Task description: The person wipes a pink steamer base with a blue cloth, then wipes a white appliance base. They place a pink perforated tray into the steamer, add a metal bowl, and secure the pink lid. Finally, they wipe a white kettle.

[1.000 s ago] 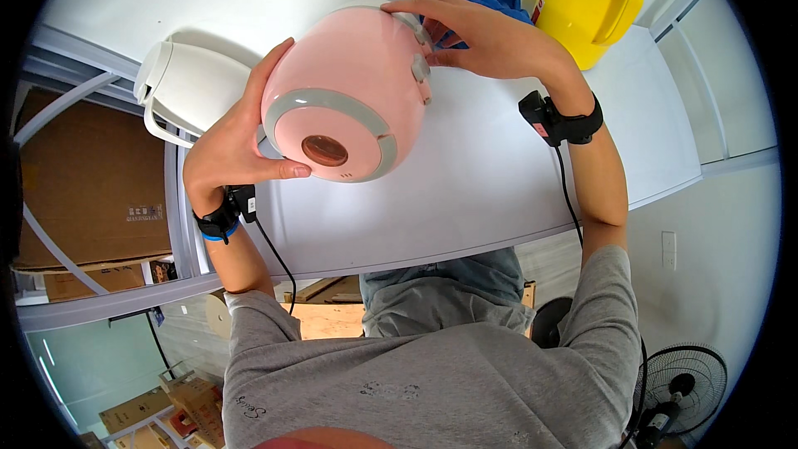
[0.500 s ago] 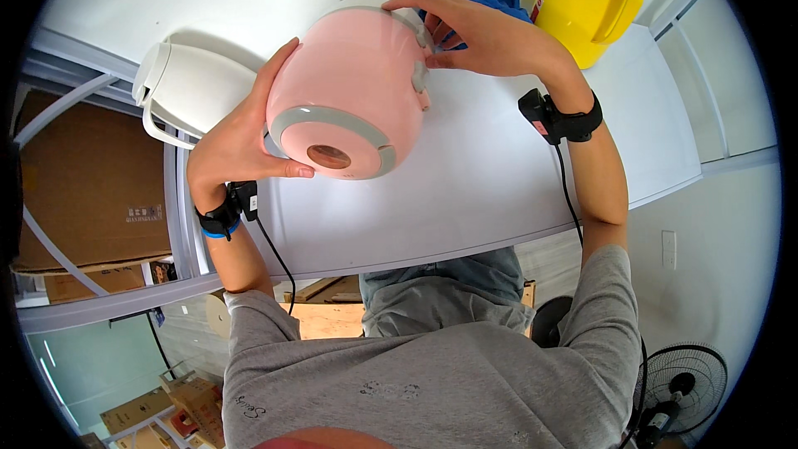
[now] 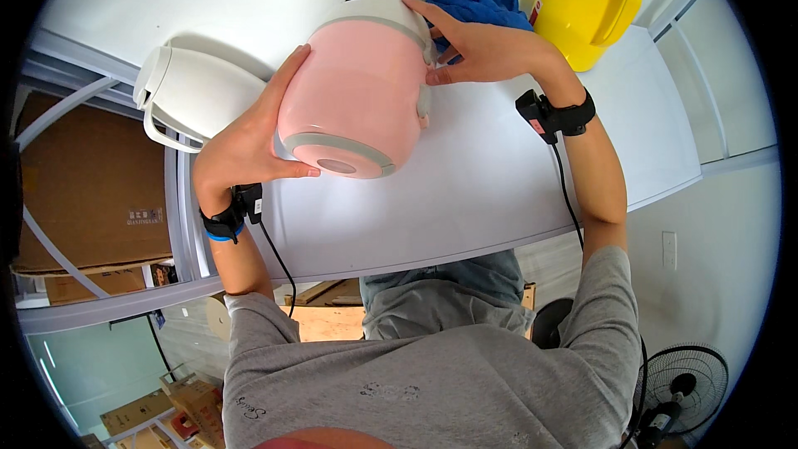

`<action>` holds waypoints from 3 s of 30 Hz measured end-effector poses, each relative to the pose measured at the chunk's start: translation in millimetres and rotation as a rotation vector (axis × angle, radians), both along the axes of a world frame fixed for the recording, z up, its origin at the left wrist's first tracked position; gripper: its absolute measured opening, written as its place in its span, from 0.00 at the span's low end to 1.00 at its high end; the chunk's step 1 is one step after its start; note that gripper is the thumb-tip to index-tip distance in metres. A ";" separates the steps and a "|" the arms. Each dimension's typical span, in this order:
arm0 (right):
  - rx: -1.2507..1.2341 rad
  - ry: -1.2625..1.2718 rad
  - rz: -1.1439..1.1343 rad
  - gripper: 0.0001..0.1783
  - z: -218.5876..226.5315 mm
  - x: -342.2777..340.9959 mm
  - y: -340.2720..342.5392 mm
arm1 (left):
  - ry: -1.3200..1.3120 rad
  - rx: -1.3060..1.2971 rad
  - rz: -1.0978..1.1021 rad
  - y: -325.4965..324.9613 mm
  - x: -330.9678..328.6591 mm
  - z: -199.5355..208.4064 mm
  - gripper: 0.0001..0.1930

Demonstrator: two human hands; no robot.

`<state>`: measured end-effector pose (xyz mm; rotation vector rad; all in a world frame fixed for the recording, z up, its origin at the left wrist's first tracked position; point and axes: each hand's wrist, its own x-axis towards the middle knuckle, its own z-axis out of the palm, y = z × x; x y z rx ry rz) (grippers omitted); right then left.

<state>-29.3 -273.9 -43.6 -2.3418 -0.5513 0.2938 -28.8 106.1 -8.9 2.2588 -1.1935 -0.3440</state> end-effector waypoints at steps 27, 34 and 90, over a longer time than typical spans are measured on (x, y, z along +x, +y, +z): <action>-0.073 0.022 -0.026 0.70 3.7 2.9 -6.2 | -0.011 -0.225 0.044 -0.6 0.8 7.5 0.62; -0.040 0.139 -0.002 0.73 0.5 1.8 -11.1 | -0.070 -0.389 0.061 -2.5 3.0 8.3 0.49; -0.575 -0.993 -0.556 0.42 29.4 -220.3 -87.7 | 0.223 -0.436 -0.309 -282.3 -70.8 -46.5 0.49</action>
